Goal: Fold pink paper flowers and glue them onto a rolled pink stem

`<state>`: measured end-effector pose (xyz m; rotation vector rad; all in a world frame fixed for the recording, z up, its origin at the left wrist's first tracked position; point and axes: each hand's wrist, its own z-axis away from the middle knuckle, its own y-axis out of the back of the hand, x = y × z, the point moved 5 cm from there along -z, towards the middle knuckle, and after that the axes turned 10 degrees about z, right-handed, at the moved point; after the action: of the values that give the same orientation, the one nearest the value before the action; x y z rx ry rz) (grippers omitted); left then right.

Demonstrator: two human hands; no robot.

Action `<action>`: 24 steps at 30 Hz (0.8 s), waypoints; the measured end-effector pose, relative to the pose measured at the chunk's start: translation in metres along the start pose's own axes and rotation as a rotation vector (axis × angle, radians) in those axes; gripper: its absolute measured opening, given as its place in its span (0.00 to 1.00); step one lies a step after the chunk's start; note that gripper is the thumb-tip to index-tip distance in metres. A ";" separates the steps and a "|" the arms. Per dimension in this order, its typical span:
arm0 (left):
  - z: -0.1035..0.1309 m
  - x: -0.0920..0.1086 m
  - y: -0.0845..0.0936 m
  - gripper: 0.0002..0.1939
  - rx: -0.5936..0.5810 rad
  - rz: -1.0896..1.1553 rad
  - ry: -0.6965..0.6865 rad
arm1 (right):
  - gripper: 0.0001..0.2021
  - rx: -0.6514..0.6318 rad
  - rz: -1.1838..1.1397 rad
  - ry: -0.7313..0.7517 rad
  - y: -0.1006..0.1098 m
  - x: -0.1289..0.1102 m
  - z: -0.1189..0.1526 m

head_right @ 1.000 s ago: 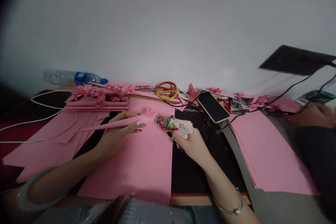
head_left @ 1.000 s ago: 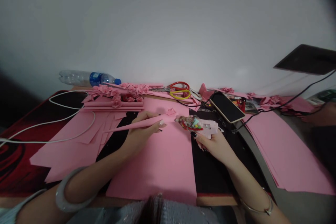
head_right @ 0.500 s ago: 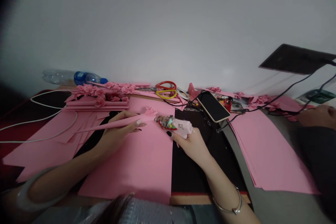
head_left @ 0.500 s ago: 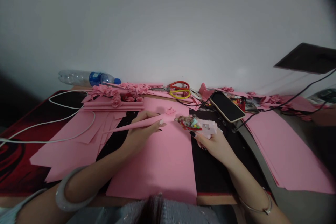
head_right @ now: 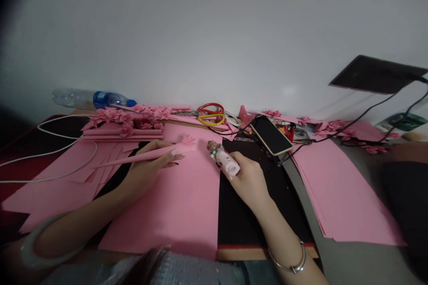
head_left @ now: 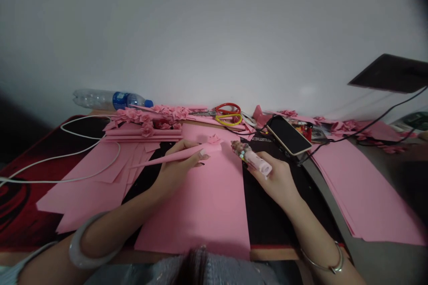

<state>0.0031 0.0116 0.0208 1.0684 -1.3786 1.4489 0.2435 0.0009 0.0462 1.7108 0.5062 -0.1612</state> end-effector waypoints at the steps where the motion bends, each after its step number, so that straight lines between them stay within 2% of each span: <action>1: 0.000 0.000 0.000 0.10 0.004 0.004 -0.001 | 0.09 0.006 0.043 -0.013 0.002 0.002 -0.001; 4: -0.001 -0.002 0.002 0.12 0.023 0.017 -0.003 | 0.14 0.026 0.098 -0.025 0.003 0.006 -0.003; 8: -0.002 -0.003 0.004 0.14 0.023 0.018 -0.007 | 0.20 0.123 0.095 -0.046 0.004 0.013 -0.005; 14: -0.002 -0.002 0.003 0.14 0.029 0.003 -0.012 | 0.24 0.220 0.175 -0.179 0.010 0.027 -0.005; 21: -0.003 -0.003 0.004 0.14 0.048 -0.011 -0.007 | 0.29 0.025 0.319 -0.413 0.005 0.047 -0.004; 24: -0.003 -0.004 0.004 0.14 0.052 -0.019 -0.010 | 0.29 -0.060 0.347 -0.442 0.002 0.048 -0.003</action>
<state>0.0000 0.0147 0.0160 1.1204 -1.3407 1.4746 0.2870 0.0153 0.0305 1.6149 -0.1116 -0.2614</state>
